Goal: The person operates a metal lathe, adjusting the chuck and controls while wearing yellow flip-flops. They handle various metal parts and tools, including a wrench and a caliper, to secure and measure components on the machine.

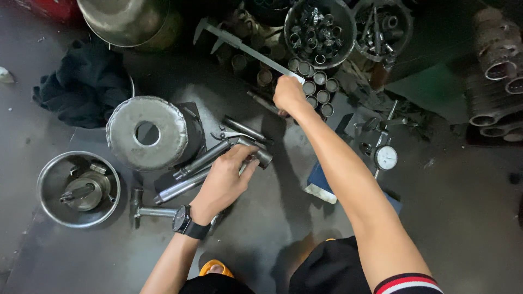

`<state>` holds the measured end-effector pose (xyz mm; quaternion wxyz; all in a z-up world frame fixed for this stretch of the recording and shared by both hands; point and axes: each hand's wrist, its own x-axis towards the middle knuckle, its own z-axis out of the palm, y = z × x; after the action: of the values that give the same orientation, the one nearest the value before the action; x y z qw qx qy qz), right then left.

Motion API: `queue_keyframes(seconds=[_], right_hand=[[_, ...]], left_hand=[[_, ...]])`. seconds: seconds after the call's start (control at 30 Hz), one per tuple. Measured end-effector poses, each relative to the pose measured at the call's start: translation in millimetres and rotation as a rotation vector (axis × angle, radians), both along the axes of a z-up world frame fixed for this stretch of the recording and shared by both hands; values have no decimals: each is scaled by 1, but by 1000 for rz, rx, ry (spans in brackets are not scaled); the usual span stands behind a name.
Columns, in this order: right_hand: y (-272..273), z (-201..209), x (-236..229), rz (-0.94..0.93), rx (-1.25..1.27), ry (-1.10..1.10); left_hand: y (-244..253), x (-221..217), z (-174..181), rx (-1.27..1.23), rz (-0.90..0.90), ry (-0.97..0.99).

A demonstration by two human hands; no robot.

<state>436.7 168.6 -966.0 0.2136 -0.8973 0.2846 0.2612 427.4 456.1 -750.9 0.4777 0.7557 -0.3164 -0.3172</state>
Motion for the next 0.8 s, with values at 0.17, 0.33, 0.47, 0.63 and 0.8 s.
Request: queue_keyframes(seconds=[0.17,0.33,0.47,0.63,0.8], right_hand=[[2,42,-3,-123,51,-87],[-1,70,4,-134,132,6],[-4,71,1,-198,241,41],[-6,54,-5,-33,29,-107],[-7,25,2,-25,190,186]], left_hand=[[4,1,2,-12,-5,-43],[5,0,1,-5,13,-34],[1,0,4,-16,6,-21],[1,0,1,-7,3,-29],[-1,-1,0,19,9,-8]])
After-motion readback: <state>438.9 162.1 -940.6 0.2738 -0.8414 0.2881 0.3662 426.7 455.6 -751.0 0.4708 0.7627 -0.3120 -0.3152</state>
